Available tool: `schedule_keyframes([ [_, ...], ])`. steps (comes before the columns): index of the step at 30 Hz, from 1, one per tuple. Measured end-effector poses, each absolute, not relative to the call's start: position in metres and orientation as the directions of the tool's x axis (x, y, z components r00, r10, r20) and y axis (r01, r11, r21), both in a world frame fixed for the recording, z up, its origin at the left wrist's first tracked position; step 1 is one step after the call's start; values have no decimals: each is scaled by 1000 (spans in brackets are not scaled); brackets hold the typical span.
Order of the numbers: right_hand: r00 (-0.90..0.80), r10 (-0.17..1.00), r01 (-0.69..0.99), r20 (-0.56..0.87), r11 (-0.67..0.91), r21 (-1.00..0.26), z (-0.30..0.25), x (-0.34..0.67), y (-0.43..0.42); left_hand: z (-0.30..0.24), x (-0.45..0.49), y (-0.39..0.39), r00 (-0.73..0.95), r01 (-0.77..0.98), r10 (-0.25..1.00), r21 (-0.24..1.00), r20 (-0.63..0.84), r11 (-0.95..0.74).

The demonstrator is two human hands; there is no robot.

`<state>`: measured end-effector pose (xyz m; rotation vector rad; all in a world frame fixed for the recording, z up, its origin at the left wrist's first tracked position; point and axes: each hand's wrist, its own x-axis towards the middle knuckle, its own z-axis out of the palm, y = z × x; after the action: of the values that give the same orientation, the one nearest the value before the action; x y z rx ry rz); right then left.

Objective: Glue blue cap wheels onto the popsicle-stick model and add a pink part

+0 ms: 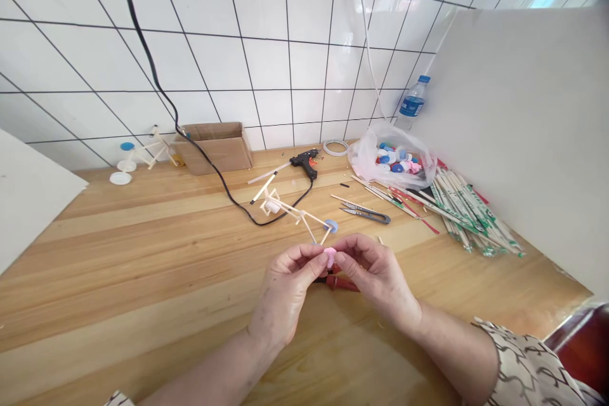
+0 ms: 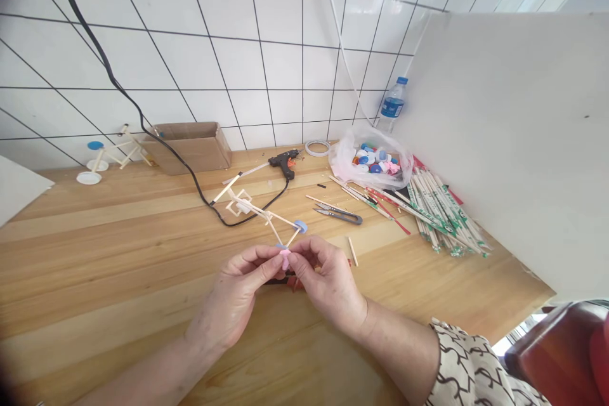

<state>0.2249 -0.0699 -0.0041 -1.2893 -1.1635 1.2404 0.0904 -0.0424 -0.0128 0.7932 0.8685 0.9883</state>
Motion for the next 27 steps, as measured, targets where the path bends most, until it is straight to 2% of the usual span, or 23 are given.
schedule_keyframes([
  [8,77,996,38,-50,-53,-998,-8,223,-70,-9,93,-46,255,-410,923,832,-288,373],
  [16,117,991,34,-59,-63,-997,-5,222,-71,-11,94,-50,215,-394,952,873,-216,287],
  [22,106,983,-63,-147,-141,-988,-1,222,-68,-11,93,-46,256,-366,952,894,-170,258],
  [27,138,983,-79,-118,-108,-991,-5,221,-69,-8,94,-46,240,-354,954,899,-180,258],
])
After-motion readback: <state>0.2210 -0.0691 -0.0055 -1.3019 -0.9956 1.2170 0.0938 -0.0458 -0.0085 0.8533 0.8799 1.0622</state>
